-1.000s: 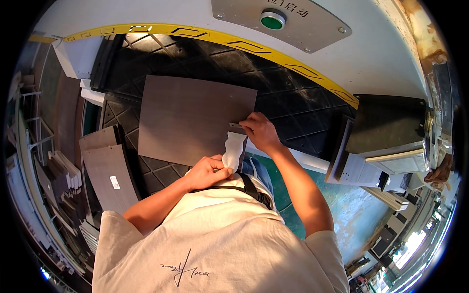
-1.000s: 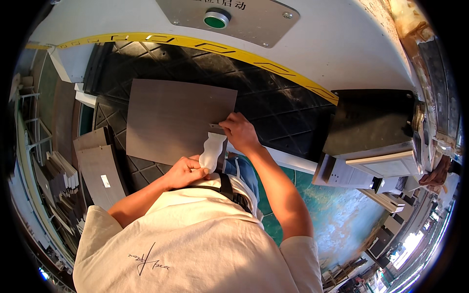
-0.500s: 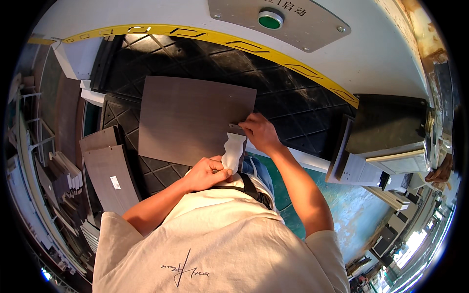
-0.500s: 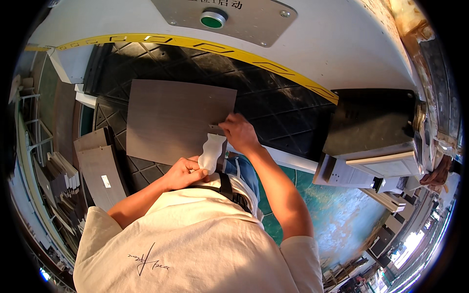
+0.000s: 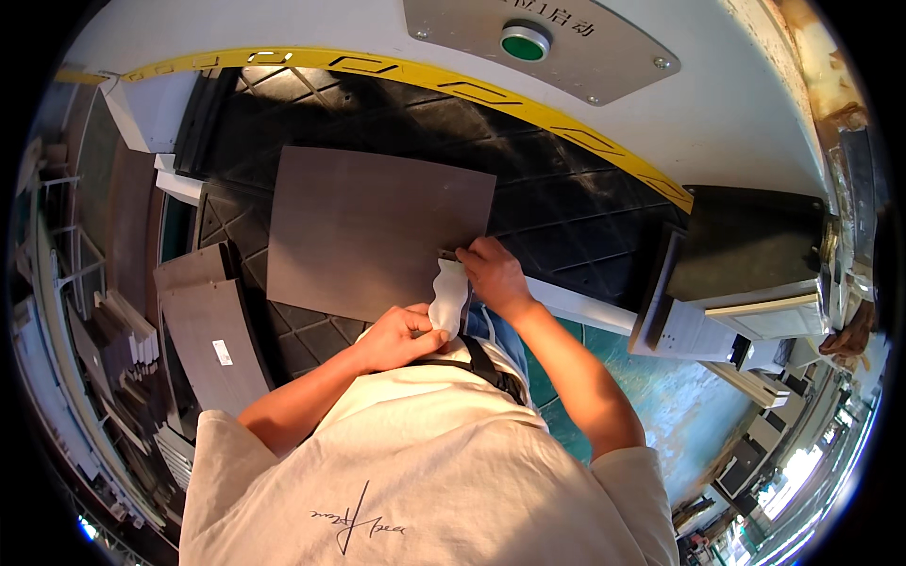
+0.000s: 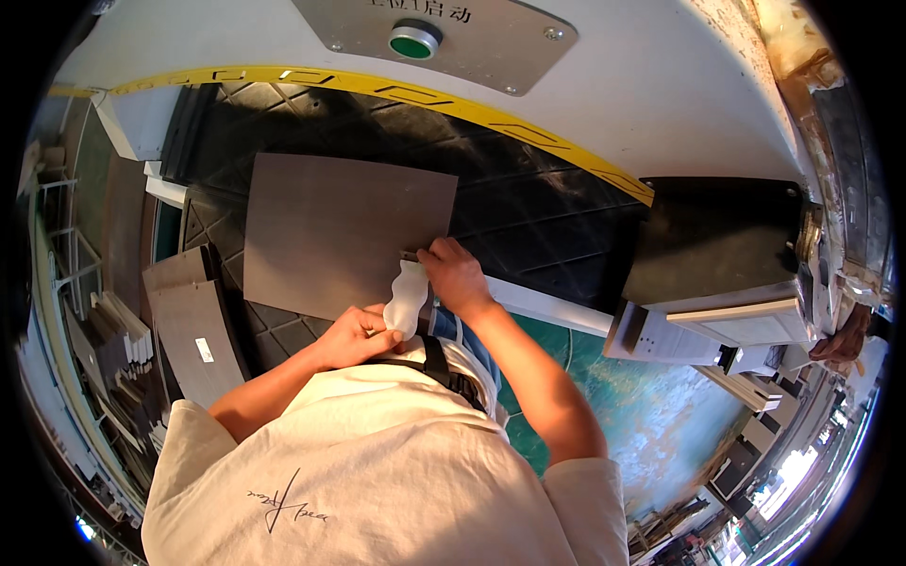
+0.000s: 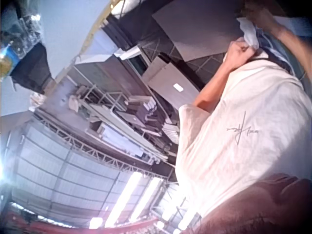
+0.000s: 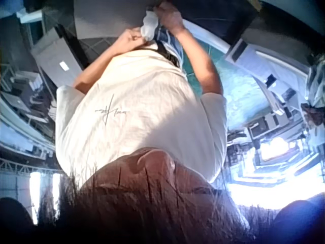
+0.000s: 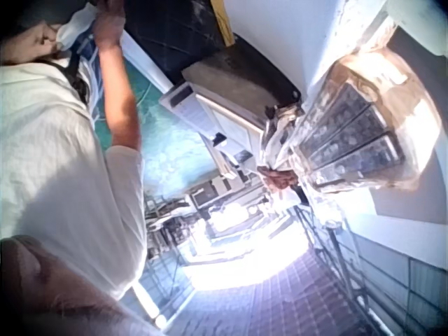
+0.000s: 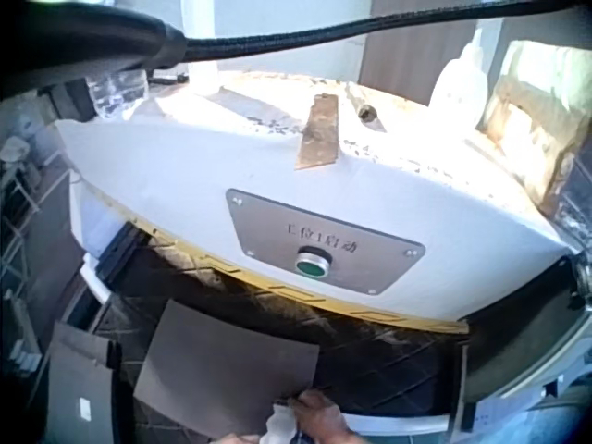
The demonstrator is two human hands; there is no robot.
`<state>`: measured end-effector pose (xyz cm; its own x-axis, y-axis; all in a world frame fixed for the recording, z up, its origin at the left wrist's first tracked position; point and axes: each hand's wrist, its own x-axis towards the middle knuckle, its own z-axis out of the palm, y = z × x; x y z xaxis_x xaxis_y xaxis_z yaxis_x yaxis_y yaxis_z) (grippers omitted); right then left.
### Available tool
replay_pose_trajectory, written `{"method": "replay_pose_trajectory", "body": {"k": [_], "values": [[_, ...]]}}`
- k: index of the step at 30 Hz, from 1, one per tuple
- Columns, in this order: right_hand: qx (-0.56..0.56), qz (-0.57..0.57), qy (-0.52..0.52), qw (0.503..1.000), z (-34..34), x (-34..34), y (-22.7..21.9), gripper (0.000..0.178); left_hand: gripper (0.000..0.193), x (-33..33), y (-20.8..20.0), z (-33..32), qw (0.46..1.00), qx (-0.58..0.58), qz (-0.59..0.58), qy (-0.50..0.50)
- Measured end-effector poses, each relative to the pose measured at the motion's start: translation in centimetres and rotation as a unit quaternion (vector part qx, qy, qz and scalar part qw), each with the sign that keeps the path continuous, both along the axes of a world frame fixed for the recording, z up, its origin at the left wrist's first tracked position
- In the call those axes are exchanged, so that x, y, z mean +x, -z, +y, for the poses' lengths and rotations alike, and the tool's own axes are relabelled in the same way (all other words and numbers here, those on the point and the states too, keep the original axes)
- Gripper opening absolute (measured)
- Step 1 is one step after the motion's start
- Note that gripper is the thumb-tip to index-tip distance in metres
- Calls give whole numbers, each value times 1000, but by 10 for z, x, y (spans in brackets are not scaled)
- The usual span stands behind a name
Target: The person cleans a flat panel on a workbench using a yellow air blower, a water bottle, and a cloth. They then apply a sticker to the panel and smooth it down with their fingers. The person repeats the cleaning process on a second panel.
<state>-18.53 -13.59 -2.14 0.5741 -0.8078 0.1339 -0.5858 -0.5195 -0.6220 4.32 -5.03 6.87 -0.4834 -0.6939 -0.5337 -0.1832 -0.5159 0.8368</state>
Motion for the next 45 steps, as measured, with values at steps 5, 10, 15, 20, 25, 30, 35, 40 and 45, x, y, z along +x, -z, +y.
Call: {"method": "replay_pose_trajectory", "body": {"k": [5, 10, 15, 20, 25, 30, 35, 40, 45], "values": [[-13, -17, -23, 1000, -4, -2, 0, 27, 29, 0, -1, -2, 1000, 2, -1, 12], [-9, -7, -50, 999, -10, -3, -5, 26, 30, -1, -7, -3, 1000, -5, -12, 17], [72, -4, -25, 997, -5, -5, -8, 25, 31, 1, -6, 0, 1000, -10, -11, 11], [116, -25, -11, 993, -8, -3, -10, 17, 32, 0, -4, 2, 1000, 1, -27, 16], [159, 0, -7, 987, -15, 0, -13, 11, 32, 0, -5, 2, 1000, -8, -23, 14], [152, -16, -21, 988, -18, -1, -10, 11, 31, 0, -6, 2, 999, -4, -33, 16], [189, 26, -27, 981, -22, -2, -15, 13, 31, 1, -6, 3, 999, -14, -35, 17], [192, 24, 6, 981, -27, -1, -13, 11, 31, 1, -5, 3, 999, -18, -32, 14], [154, 13, 15, 988, -27, 1, -10, 10, 31, 0, -8, 3, 999, -29, -36, 15]]}}
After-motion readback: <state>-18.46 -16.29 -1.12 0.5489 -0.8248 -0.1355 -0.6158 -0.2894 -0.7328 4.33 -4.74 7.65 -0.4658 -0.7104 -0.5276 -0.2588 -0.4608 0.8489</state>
